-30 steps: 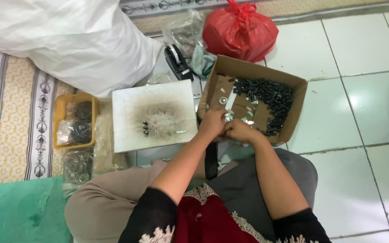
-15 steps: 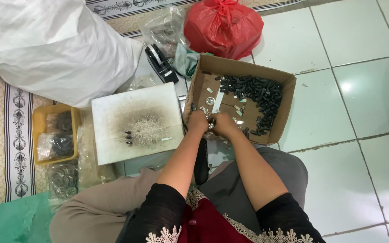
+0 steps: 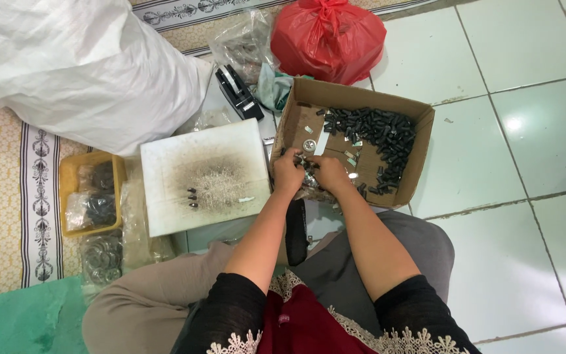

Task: Assembling small metal hinges by inserting pins and sorting them into a cardboard box

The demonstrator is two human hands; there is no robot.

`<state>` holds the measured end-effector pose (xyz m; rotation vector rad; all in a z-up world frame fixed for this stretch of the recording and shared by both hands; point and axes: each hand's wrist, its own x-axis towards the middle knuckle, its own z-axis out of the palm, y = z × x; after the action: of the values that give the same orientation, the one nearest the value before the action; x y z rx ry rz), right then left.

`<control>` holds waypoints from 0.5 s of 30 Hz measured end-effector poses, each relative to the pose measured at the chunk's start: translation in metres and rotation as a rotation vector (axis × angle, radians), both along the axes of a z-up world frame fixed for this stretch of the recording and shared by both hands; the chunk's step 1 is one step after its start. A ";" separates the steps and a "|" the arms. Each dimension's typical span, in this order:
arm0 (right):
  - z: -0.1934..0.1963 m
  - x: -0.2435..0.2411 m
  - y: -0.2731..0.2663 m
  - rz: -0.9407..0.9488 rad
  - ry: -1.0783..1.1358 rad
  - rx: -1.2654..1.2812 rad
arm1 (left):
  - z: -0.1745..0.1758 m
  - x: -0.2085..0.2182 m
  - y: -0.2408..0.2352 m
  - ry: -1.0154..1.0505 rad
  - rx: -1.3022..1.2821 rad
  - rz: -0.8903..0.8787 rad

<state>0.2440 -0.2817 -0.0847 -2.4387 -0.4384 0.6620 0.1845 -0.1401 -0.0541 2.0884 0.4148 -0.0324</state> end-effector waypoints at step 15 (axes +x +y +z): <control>0.010 0.006 -0.062 -0.168 0.083 -0.439 | -0.092 0.006 0.001 -0.083 0.217 -0.052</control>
<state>0.2500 -0.3439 -0.0748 -2.8027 -0.0529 0.8548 0.1903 -0.1389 -0.1464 2.3053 0.3254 0.0716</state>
